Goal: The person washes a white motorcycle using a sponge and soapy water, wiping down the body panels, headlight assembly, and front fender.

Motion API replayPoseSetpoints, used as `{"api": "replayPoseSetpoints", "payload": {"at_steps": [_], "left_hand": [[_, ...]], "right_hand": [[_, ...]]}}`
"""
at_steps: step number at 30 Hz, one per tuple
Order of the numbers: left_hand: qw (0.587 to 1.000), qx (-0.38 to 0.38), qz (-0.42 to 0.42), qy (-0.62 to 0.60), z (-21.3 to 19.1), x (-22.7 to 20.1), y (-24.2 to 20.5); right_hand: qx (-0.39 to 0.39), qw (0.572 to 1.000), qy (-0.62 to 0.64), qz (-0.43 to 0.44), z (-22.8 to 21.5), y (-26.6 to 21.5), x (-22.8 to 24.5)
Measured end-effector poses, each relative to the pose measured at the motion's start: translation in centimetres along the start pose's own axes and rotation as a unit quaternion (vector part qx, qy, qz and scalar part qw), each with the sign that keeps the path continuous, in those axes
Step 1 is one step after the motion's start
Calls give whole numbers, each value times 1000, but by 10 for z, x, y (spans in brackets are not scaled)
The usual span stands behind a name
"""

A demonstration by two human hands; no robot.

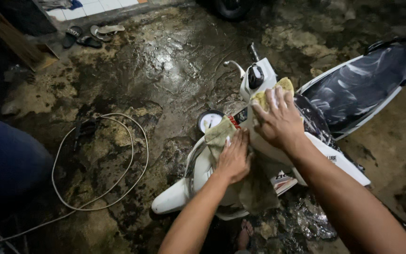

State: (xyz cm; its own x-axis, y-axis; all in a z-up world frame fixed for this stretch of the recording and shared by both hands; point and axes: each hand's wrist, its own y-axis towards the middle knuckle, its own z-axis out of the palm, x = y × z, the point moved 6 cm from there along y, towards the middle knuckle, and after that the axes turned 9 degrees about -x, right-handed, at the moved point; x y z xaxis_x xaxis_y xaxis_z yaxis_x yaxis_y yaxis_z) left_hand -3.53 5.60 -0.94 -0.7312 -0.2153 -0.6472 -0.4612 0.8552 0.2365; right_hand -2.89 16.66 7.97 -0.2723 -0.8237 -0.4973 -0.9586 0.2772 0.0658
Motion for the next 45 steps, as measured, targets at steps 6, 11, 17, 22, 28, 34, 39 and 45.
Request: {"api": "replayPoseSetpoints", "payload": {"at_steps": [6, 11, 17, 22, 28, 34, 39, 45], "left_hand": [[1000, -10, -7, -11, -7, 3, 3], [999, 19, -33, -25, -2, 12, 6], [998, 23, -54, 4, -9, 19, 1], [996, 38, -86, -5, -19, 18, 1], [996, 0, -43, -74, -27, -2, 8], [994, -70, 17, -84, -12, -18, 22], [994, -45, -9, -103, -17, -19, 28], [996, -66, 17, -63, -15, -16, 44]], "right_hand": [[2, 995, 55, -87, 1, -56, 37], [-203, 978, 43, -19, 0, -1, -8], [-91, 994, 4, -53, 17, 4, 2], [-256, 944, 126, -167, -10, -77, 38], [-72, 983, 146, 80, -13, -117, -1], [-104, 941, 227, 230, -3, -96, -24], [-70, 961, 184, 194, -2, -120, -4], [-186, 965, 172, 69, 6, -137, 15]]}}
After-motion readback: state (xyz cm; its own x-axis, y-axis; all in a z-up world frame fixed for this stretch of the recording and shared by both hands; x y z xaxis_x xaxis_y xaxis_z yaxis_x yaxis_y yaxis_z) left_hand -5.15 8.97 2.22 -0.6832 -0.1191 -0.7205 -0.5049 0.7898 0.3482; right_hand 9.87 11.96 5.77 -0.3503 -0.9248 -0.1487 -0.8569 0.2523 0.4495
